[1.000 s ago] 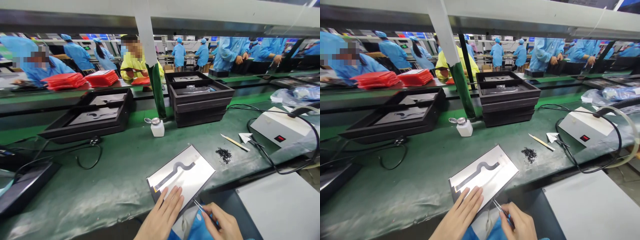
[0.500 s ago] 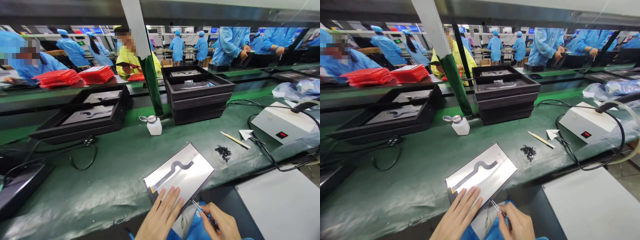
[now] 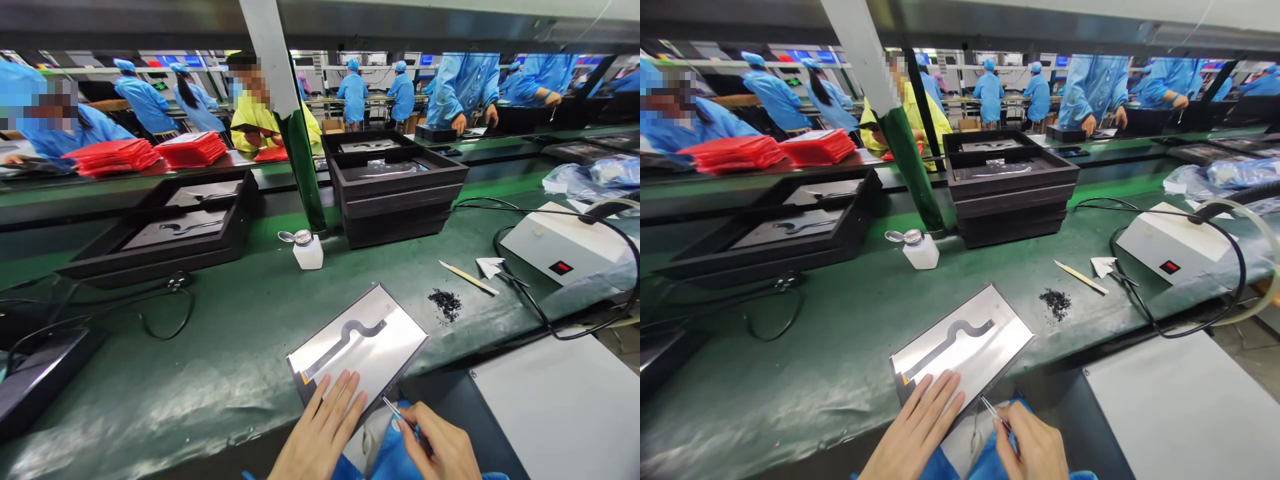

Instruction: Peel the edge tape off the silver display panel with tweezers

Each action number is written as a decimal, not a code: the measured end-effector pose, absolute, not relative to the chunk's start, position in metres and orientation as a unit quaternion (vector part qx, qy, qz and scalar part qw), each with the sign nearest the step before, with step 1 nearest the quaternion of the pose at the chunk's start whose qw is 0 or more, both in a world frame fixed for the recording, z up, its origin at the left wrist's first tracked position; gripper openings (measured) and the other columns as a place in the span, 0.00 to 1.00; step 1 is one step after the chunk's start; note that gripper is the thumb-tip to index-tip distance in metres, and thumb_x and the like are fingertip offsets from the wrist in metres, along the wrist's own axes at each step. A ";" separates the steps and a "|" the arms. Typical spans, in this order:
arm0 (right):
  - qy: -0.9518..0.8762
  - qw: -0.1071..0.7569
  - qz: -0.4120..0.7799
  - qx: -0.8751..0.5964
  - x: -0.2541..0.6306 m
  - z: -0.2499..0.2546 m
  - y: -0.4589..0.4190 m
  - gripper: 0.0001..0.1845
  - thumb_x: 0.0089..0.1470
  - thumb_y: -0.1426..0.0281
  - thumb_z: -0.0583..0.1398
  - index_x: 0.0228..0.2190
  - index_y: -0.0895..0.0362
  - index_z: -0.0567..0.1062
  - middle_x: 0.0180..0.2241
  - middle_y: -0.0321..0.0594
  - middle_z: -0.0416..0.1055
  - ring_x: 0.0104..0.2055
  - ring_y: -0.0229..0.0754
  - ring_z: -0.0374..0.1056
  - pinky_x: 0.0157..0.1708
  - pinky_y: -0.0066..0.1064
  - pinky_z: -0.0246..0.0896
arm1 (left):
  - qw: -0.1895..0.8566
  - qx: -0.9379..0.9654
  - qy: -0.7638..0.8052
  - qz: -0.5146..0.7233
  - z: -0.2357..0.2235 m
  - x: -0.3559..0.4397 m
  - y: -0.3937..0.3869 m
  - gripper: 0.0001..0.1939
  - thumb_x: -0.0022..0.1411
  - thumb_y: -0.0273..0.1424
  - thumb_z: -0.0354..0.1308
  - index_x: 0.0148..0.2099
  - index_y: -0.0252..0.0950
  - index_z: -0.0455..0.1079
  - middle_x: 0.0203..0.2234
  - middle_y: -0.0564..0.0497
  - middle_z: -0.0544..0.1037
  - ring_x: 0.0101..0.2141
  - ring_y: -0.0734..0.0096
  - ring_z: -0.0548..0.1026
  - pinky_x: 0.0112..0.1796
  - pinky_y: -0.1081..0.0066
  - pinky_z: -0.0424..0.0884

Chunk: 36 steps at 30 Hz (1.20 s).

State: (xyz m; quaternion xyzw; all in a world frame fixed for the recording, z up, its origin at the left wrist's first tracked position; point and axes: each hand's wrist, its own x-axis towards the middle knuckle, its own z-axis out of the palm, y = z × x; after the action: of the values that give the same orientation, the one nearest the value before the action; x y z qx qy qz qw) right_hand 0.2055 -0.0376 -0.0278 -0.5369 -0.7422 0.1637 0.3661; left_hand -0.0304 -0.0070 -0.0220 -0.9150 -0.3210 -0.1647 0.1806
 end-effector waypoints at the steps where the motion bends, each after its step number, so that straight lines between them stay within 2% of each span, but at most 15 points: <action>1: -0.742 0.363 0.165 -0.538 0.206 -0.028 -0.038 0.17 0.67 0.64 0.49 0.31 0.53 0.74 0.20 0.34 0.71 0.17 0.38 0.67 0.19 0.26 0.61 | 0.183 -0.914 -0.321 -0.164 -0.022 -0.030 -0.007 0.25 0.70 0.19 0.37 0.65 0.31 0.60 0.65 0.42 0.59 0.63 0.55 0.60 0.63 0.50 0.54; 11: -0.728 0.364 0.189 -0.549 0.204 -0.023 -0.037 0.17 0.67 0.62 0.49 0.28 0.51 0.70 0.21 0.33 0.73 0.18 0.37 0.68 0.20 0.26 0.60 | 0.178 -0.916 -0.326 -0.149 -0.017 -0.030 -0.008 0.26 0.69 0.18 0.37 0.65 0.31 0.60 0.65 0.42 0.59 0.64 0.55 0.59 0.63 0.50 0.51; 16: -0.715 0.347 0.242 -0.557 0.207 -0.013 -0.036 0.18 0.66 0.61 0.50 0.26 0.51 0.70 0.21 0.32 0.72 0.19 0.37 0.67 0.21 0.25 0.60 | 0.189 -0.917 -0.319 -0.147 -0.007 -0.030 -0.006 0.25 0.69 0.18 0.38 0.64 0.31 0.61 0.65 0.42 0.61 0.63 0.56 0.60 0.63 0.51 0.52; 21: -0.609 0.340 0.421 -0.580 0.207 -0.007 -0.030 0.21 0.61 0.54 0.54 0.22 0.52 0.69 0.17 0.31 0.66 0.19 0.37 0.62 0.20 0.26 0.57 | 0.185 -0.917 -0.321 -0.150 -0.008 -0.030 -0.006 0.25 0.69 0.18 0.37 0.65 0.30 0.60 0.65 0.42 0.61 0.63 0.56 0.60 0.63 0.52 0.53; 24: -0.467 0.336 0.588 -0.569 0.205 -0.007 -0.024 0.24 0.54 0.47 0.58 0.20 0.53 0.65 0.14 0.28 0.60 0.14 0.33 0.50 0.15 0.25 0.46 | 0.177 -0.916 -0.325 -0.155 -0.014 -0.029 -0.007 0.26 0.70 0.18 0.35 0.65 0.29 0.59 0.65 0.41 0.61 0.64 0.54 0.59 0.63 0.51 0.53; 26: -0.400 0.330 0.667 -0.536 0.204 -0.006 -0.019 0.25 0.50 0.47 0.61 0.20 0.54 0.64 0.13 0.26 0.60 0.12 0.29 0.44 0.12 0.23 0.38 | 0.176 -0.916 -0.326 -0.153 -0.014 -0.029 -0.007 0.26 0.70 0.18 0.35 0.65 0.30 0.59 0.64 0.42 0.62 0.64 0.55 0.59 0.62 0.51 0.53; 31: -0.313 0.332 0.737 -0.499 0.205 0.000 -0.016 0.21 0.48 0.53 0.65 0.20 0.56 0.67 0.13 0.26 0.61 0.10 0.25 0.41 0.09 0.20 0.32 | 0.183 -0.916 -0.319 -0.163 -0.008 -0.028 -0.005 0.24 0.70 0.19 0.38 0.62 0.31 0.65 0.62 0.42 0.65 0.63 0.56 0.61 0.63 0.53 0.52; 36: -0.239 0.337 0.780 -0.470 0.205 -0.001 -0.016 0.19 0.43 0.56 0.68 0.23 0.60 0.74 0.12 0.25 0.62 0.09 0.22 0.39 0.07 0.17 0.31 | 0.184 -0.917 -0.320 -0.151 -0.007 -0.029 -0.005 0.25 0.70 0.18 0.37 0.62 0.32 0.63 0.63 0.43 0.64 0.63 0.57 0.60 0.63 0.53 0.52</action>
State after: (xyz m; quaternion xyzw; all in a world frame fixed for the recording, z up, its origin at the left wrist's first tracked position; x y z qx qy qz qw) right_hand 0.2047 -0.0158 -0.0007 -0.4704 -0.2386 0.7799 0.3370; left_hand -0.0285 -0.0053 -0.0073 -0.9169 -0.3201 -0.1512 0.1841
